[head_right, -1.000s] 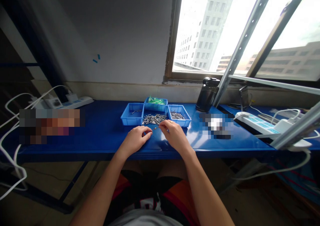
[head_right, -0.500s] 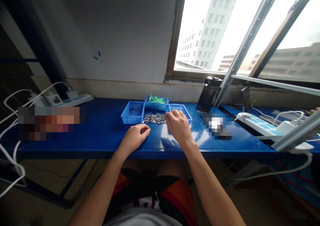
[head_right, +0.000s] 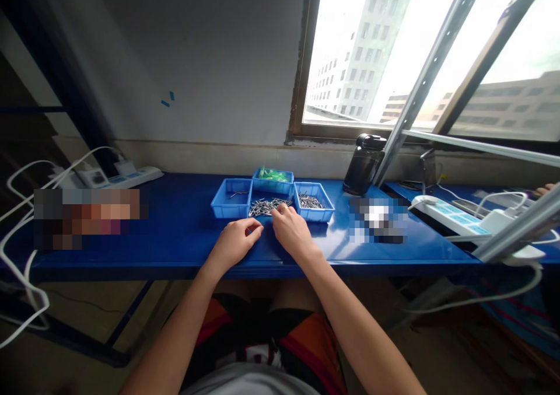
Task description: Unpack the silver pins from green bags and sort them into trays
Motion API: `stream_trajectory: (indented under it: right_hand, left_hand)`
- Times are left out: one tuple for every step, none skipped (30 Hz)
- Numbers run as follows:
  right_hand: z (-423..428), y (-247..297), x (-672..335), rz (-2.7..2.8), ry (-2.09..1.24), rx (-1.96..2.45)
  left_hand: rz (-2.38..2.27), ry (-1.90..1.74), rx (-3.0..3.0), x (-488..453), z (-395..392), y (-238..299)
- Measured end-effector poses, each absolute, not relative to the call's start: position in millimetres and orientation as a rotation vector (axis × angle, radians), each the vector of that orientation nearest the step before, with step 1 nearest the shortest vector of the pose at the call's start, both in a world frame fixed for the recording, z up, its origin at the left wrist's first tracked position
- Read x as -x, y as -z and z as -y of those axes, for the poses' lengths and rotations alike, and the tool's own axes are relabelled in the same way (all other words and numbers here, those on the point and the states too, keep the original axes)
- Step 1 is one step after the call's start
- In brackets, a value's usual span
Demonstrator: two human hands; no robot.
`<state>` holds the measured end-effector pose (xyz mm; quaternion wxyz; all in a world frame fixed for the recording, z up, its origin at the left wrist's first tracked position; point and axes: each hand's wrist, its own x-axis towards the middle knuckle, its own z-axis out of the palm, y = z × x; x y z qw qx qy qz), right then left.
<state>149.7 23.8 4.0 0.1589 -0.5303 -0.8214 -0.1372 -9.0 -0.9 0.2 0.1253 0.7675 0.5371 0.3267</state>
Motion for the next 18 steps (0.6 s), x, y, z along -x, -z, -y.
stream_trajectory:
  right_hand:
    - [-23.8,-2.7,-150.0,2.329,0.397,1.532]
    - [-24.0,-1.5,-150.2,2.321,0.391,1.549]
    - [-24.3,-0.6,-150.4,2.32,0.38,1.566]
    - [-24.7,0.1,-150.6,2.32,0.371,1.58]
    - [-25.0,0.6,-150.7,2.319,0.364,1.588]
    - [-25.1,0.8,-150.8,2.318,0.359,1.59]
    - [-25.2,0.8,-150.8,2.315,0.352,1.591]
    - [-25.1,0.8,-150.9,2.311,0.342,1.593]
    - [-24.9,0.7,-151.0,2.309,0.329,1.595]
    - [-24.7,0.5,-151.1,2.304,0.319,1.596]
    - [-24.4,0.4,-151.2,2.299,0.312,1.598]
    - [-24.1,0.4,-151.3,2.292,0.309,1.601]
    - [-23.9,0.4,-151.3,2.283,0.311,1.605]
    - [-23.7,0.4,-151.2,2.274,0.314,1.611]
    - [-23.5,0.4,-151.1,2.267,0.316,1.618]
    - [-23.5,0.5,-150.9,2.26,0.316,1.624]
    - [-23.6,0.5,-150.7,2.254,0.313,1.628]
    - [-23.9,0.6,-150.5,2.249,0.308,1.629]
  left_hand:
    - [-1.562,-0.955,-2.236,9.2,1.0,-0.2]
    - [-1.56,-0.957,-2.234,9.3,1.1,-0.2]
    - [-1.556,-0.958,-2.231,9.3,1.2,-0.4]
    - [-1.551,-0.958,-2.228,9.4,1.3,-0.8]
    - [-1.547,-0.957,-2.226,9.4,1.4,-1.2]
    - [-1.545,-0.956,-2.226,9.4,1.6,-1.6]
    - [-1.544,-0.958,-2.226,9.4,1.8,-2.1]
    - [-1.544,-0.962,-2.227,9.3,2.0,-2.4]
    - [-1.543,-0.966,-2.228,9.3,2.2,-2.7]
    - [-1.542,-0.971,-2.228,9.2,2.4,-2.9]
    - [-1.539,-0.972,-2.227,9.2,2.6,-3.0]
    - [-1.536,-0.971,-2.226,9.3,2.8,-2.9]
    - [-1.534,-0.967,-2.226,9.3,2.9,-2.8]
    - [-1.532,-0.962,-2.227,9.4,3.0,-2.6]
    - [-1.53,-0.96,-2.229,9.5,3.0,-2.4]
    - [-1.528,-0.959,-2.233,9.6,2.9,-2.1]
    - [-1.527,-0.961,-2.236,9.6,2.8,-1.8]
    - [-1.526,-0.965,-2.238,9.6,2.7,-1.4]
